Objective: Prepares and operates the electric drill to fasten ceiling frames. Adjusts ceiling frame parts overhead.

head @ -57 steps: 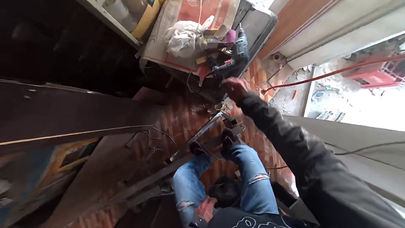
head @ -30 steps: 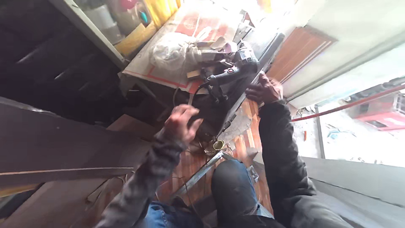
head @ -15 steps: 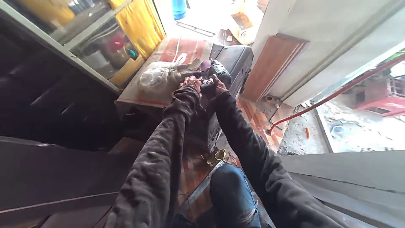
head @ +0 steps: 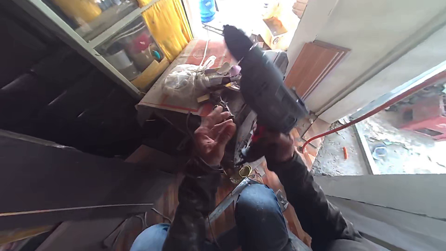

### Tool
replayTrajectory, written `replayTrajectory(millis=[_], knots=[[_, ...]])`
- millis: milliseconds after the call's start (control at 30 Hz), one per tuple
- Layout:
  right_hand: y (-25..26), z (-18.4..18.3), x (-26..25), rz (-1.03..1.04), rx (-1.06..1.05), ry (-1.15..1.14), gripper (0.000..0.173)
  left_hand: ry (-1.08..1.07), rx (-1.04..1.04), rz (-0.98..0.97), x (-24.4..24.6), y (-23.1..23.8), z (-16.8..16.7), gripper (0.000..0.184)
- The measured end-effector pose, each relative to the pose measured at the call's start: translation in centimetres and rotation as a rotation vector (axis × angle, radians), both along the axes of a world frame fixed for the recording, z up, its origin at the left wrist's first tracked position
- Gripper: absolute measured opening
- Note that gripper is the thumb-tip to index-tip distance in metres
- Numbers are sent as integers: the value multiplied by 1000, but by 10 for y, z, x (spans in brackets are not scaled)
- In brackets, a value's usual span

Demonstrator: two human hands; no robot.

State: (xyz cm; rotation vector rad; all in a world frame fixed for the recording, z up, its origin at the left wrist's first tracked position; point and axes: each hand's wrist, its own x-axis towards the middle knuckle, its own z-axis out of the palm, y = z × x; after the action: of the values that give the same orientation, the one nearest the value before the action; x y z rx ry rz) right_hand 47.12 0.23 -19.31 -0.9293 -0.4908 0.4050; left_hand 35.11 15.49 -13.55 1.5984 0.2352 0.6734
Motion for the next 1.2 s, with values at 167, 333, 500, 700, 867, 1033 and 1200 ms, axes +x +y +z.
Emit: replayTrajectory(millis=[167,333,500,700,867,1033,1200], knots=[[10,-7,-61,319,-118,-334,57,-300,-482,146,-33,8,7,52],[52,-3,-87,794,-16,-413,100,-338,-651,218,-93,38,-11,40],[62,1,-93,837,12,-496,103,-386,-584,203,-102,35,0,40],[47,-4,-105,566,-73,-502,93,-367,-528,301,-89,24,6,52],[21,-25,-117,366,-166,-457,69,-366,-641,100,-84,35,7,64],[11,-29,-130,396,-125,-341,61,-390,-861,44,-91,57,17,56],[9,-23,-136,326,-160,-402,70,-343,-792,129,-99,52,13,41]])
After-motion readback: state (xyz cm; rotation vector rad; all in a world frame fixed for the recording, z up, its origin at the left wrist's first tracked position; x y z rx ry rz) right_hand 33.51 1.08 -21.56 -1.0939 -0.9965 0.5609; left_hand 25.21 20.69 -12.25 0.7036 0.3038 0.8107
